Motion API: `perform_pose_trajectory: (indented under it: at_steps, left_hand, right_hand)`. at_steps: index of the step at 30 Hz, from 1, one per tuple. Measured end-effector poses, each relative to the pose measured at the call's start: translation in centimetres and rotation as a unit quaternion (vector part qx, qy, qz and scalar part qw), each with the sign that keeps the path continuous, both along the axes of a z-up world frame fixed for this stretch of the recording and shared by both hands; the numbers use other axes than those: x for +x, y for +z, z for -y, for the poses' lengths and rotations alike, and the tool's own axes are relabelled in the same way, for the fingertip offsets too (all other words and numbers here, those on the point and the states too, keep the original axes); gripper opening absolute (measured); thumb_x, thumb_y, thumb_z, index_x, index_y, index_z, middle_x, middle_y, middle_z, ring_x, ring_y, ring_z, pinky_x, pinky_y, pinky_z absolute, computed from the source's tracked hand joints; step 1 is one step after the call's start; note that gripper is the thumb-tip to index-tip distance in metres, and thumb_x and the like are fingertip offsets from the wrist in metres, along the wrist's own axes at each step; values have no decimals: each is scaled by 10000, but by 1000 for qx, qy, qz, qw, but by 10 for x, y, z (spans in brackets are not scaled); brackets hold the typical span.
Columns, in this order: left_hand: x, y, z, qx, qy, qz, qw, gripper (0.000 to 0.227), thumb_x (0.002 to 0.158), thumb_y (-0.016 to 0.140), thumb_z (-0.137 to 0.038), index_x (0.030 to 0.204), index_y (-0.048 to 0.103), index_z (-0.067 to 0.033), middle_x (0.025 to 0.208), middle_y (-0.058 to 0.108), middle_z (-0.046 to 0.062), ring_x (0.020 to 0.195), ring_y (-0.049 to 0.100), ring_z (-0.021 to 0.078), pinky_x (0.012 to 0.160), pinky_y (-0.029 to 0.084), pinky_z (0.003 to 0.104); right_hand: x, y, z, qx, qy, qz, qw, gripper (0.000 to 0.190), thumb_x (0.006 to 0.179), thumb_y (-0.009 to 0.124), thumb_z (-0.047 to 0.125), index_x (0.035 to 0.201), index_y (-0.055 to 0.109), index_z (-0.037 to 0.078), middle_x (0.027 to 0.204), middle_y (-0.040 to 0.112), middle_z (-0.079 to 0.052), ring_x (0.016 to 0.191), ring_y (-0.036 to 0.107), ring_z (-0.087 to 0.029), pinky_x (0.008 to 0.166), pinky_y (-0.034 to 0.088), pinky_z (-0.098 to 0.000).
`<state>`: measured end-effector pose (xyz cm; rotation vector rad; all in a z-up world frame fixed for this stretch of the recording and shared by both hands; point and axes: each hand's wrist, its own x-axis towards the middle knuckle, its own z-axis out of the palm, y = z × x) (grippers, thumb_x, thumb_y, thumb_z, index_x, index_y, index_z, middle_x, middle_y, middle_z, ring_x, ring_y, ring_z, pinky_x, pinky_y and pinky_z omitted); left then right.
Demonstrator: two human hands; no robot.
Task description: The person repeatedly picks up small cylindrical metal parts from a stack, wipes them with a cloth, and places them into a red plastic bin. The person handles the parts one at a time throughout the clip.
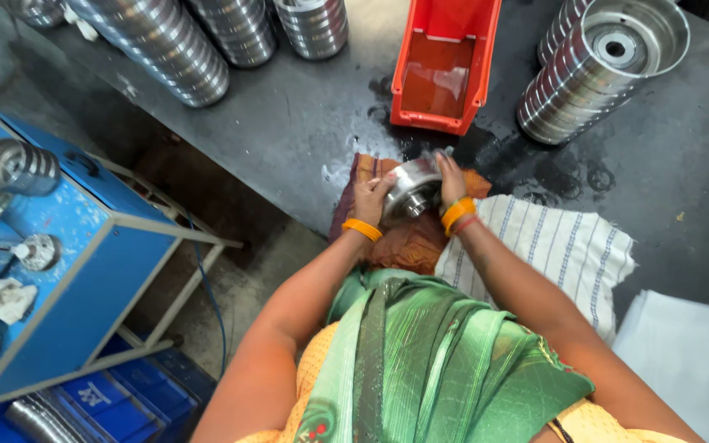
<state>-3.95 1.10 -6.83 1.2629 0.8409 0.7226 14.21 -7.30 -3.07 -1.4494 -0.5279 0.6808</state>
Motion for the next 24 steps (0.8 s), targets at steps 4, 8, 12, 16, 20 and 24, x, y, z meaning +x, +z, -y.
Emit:
perform_pose_trajectory:
  at_steps: [4, 8, 12, 16, 20, 24]
  left_hand:
    - [10, -31, -10, -220, 162, 198, 941, 445, 1019, 600, -426, 1132, 759, -26, 1030, 752, 38, 892, 692, 142, 811, 571, 310]
    - [14, -31, -2, -398, 139, 313, 851, 515, 960, 487, -486, 1242, 656, -90, 1179, 736, 72, 1040, 726, 196, 918, 604, 368]
    - [33, 10, -5, -339, 112, 156, 921, 609, 1028, 522, -575, 1323, 599, -48, 1143, 647, 81, 1017, 618, 241, 849, 516, 429]
    - [28, 34, 9, -343, 38, 165, 924, 693, 1016, 451, -649, 1371, 577, -67, 1182, 638, 63, 1065, 599, 207, 904, 513, 402]
    - [16, 44, 15, -224, -26, 186, 956, 647, 1035, 639, -461, 1450, 575, 32, 1408, 620, 111, 1246, 586, 202, 1070, 461, 356]
    - [6, 47, 15, -301, 47, 176, 936, 679, 987, 608, -459, 1507, 472, -46, 1494, 538, 75, 1303, 548, 180, 1080, 466, 377]
  right_hand:
    - [-41, -22, 34, 33, -74, 214, 974, 227, 1117, 521, 179, 1240, 629, 22, 1241, 629, -107, 1196, 586, -257, 1083, 429, -358]
    - [-68, 28, 77, 47, 70, 450, 889, 185, 1014, 630, 124, 1187, 679, 79, 1230, 674, -87, 1204, 581, -280, 1070, 428, -432]
    - [-70, 90, 44, 87, 161, 625, 759, 280, 884, 681, 96, 1158, 721, 135, 1248, 683, -57, 1189, 564, -296, 1050, 455, -431]
    - [-46, 116, 0, -22, 135, 504, 853, 211, 919, 672, 57, 1121, 715, 102, 1233, 675, -74, 1178, 567, -316, 1058, 454, -429]
    - [-19, 113, -4, -86, 83, 204, 972, 199, 985, 634, 133, 1180, 670, 120, 1187, 699, -55, 1142, 681, -287, 1024, 515, -378]
    - [-37, 85, 33, 11, 37, 288, 957, 344, 902, 637, 76, 1238, 568, 43, 1229, 611, -140, 1189, 603, -347, 1066, 465, -413]
